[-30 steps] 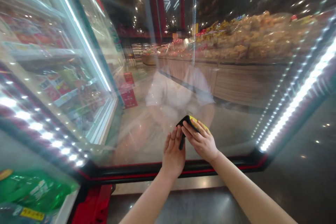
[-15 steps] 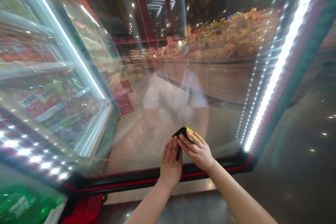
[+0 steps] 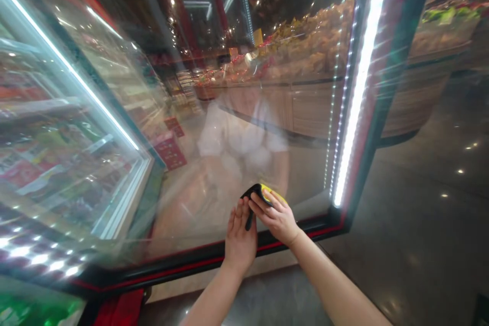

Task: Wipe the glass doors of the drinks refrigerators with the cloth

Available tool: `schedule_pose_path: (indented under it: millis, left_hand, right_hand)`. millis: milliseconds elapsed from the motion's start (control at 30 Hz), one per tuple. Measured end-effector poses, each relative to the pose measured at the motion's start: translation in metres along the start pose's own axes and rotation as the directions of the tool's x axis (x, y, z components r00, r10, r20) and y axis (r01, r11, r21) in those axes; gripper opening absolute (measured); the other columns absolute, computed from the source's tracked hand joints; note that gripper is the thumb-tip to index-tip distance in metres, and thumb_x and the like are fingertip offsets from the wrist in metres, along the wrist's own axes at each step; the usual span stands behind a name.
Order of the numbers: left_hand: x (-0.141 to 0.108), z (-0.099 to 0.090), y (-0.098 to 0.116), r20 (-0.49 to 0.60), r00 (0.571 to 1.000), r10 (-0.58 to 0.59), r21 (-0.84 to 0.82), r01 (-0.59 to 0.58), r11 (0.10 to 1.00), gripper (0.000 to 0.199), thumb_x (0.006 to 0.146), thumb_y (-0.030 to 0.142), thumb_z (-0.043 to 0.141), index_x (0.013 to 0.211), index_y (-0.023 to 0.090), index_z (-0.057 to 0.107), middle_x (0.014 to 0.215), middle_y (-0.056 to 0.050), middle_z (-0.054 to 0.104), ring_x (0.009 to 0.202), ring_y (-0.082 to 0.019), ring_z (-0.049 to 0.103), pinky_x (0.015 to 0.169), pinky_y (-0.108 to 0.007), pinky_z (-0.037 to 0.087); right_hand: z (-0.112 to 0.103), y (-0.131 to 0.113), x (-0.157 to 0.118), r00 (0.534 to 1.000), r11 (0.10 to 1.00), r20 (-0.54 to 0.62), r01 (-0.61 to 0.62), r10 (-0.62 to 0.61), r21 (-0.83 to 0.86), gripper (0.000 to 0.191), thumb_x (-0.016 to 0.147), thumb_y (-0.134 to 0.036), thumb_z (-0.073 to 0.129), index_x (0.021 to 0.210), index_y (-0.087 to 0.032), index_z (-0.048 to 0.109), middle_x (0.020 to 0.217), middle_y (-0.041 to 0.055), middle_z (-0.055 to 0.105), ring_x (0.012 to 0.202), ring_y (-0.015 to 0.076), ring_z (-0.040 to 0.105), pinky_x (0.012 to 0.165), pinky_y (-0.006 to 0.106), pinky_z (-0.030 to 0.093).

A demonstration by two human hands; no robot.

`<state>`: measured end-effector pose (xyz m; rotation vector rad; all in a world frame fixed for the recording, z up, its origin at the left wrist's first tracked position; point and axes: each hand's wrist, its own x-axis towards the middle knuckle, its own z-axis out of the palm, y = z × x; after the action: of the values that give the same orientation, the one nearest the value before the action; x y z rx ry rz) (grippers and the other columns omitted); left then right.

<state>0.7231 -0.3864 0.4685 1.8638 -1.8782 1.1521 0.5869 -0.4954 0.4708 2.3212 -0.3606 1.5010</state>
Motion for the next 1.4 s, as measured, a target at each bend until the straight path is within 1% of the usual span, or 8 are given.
schedule_pose_path:
  millis: [233, 367, 567, 733, 867, 1000, 1133, 1400]
  left_hand:
    - [0.075, -0.017, 0.028, 0.011, 0.998, 0.054, -0.064, -0.053, 0.997, 0.062, 0.092, 0.014, 0.048, 0.153, 0.012, 0.037, 0.161, -0.011, 0.035, 0.153, -0.020, 0.023, 0.127, -0.041, 0.020]
    - [0.062, -0.020, 0.008, 0.019, 1.000, -0.014, -0.089, 0.015, 0.996, 0.064, 0.091, 0.011, 0.047, 0.154, 0.014, 0.035, 0.161, -0.012, 0.033, 0.153, -0.023, 0.024, 0.126, -0.047, 0.022]
    - [0.027, 0.017, 0.033, 0.110, 0.990, 0.085, -0.122, -0.071, 0.990, 0.064, 0.087, 0.008, 0.047, 0.151, 0.012, 0.041, 0.160, -0.013, 0.036, 0.151, -0.024, 0.030, 0.123, -0.043, 0.032]
    - [0.081, 0.017, 0.070, 0.080, 0.983, 0.168, -0.183, -0.152, 0.971, 0.061, 0.092, 0.011, 0.045, 0.152, 0.012, 0.038, 0.161, -0.010, 0.035, 0.153, -0.018, 0.023, 0.126, -0.038, 0.025]
    - [0.109, 0.002, 0.057, -0.033, 0.995, 0.094, -0.187, -0.099, 0.977, 0.062, 0.094, 0.012, 0.045, 0.155, 0.015, 0.032, 0.162, -0.010, 0.033, 0.154, -0.018, 0.021, 0.127, -0.041, 0.020]
    - [0.074, 0.016, 0.049, -0.012, 0.995, 0.099, -0.185, -0.100, 0.978, 0.060, 0.092, 0.012, 0.048, 0.151, 0.014, 0.040, 0.161, -0.012, 0.036, 0.153, -0.021, 0.024, 0.125, -0.042, 0.025]
    - [0.043, 0.042, 0.083, 0.058, 0.982, 0.181, -0.195, -0.167, 0.966, 0.059, 0.090, 0.012, 0.049, 0.149, 0.013, 0.045, 0.161, -0.010, 0.036, 0.152, -0.021, 0.026, 0.123, -0.040, 0.033]
    - [0.091, 0.039, 0.129, 0.067, 0.979, 0.194, -0.273, -0.169, 0.947, 0.063, 0.093, 0.014, 0.044, 0.155, 0.015, 0.032, 0.166, -0.006, 0.023, 0.155, -0.017, 0.017, 0.124, -0.040, 0.030]
  right_hand:
    - [-0.025, 0.041, 0.025, 0.960, 0.965, -0.115, -0.260, 0.256, -0.025, 0.051, 0.100, -0.012, 0.042, 0.148, -0.028, 0.048, 0.149, 0.0036, 0.055, 0.149, 0.0240, 0.033, 0.121, 0.050, 0.036]
    - [0.007, 0.011, 0.033, 0.937, 0.948, -0.146, -0.319, 0.318, 0.016, 0.050, 0.099, -0.017, 0.046, 0.148, -0.029, 0.049, 0.152, 0.0039, 0.051, 0.149, 0.0260, 0.034, 0.120, 0.050, 0.039]
    - [0.006, 0.023, -0.036, 0.972, 0.972, -0.027, -0.233, 0.232, -0.035, 0.051, 0.097, -0.008, 0.041, 0.143, -0.026, 0.056, 0.145, 0.0041, 0.059, 0.147, 0.0230, 0.037, 0.117, 0.046, 0.043]
    - [-0.025, 0.068, -0.026, 0.917, 0.925, -0.134, -0.381, 0.376, -0.010, 0.060, 0.099, -0.008, 0.039, 0.155, -0.028, 0.036, 0.154, 0.0060, 0.049, 0.152, 0.0274, 0.025, 0.118, 0.057, 0.039]
    - [-0.013, 0.067, 0.010, 0.878, 0.901, -0.218, -0.432, 0.427, 0.025, 0.062, 0.100, -0.012, 0.042, 0.159, -0.027, 0.027, 0.161, 0.0083, 0.036, 0.150, 0.0277, 0.031, 0.118, 0.053, 0.040]
    - [0.002, 0.051, -0.021, 0.944, 0.947, -0.105, -0.318, 0.313, -0.037, 0.061, 0.097, -0.011, 0.045, 0.155, -0.028, 0.037, 0.155, 0.0072, 0.046, 0.142, 0.0255, 0.045, 0.117, 0.048, 0.044]
    - [-0.013, 0.061, -0.080, 0.956, 0.952, -0.016, -0.294, 0.294, -0.088, 0.062, 0.095, -0.005, 0.042, 0.152, -0.028, 0.042, 0.147, 0.0060, 0.056, 0.136, 0.0237, 0.053, 0.112, 0.046, 0.048]
    - [-0.019, 0.082, -0.088, 0.814, 0.814, -0.125, -0.577, 0.567, -0.069, 0.064, 0.098, -0.015, 0.044, 0.159, -0.026, 0.027, 0.160, 0.0138, 0.037, 0.137, 0.0252, 0.052, 0.104, 0.041, 0.051]
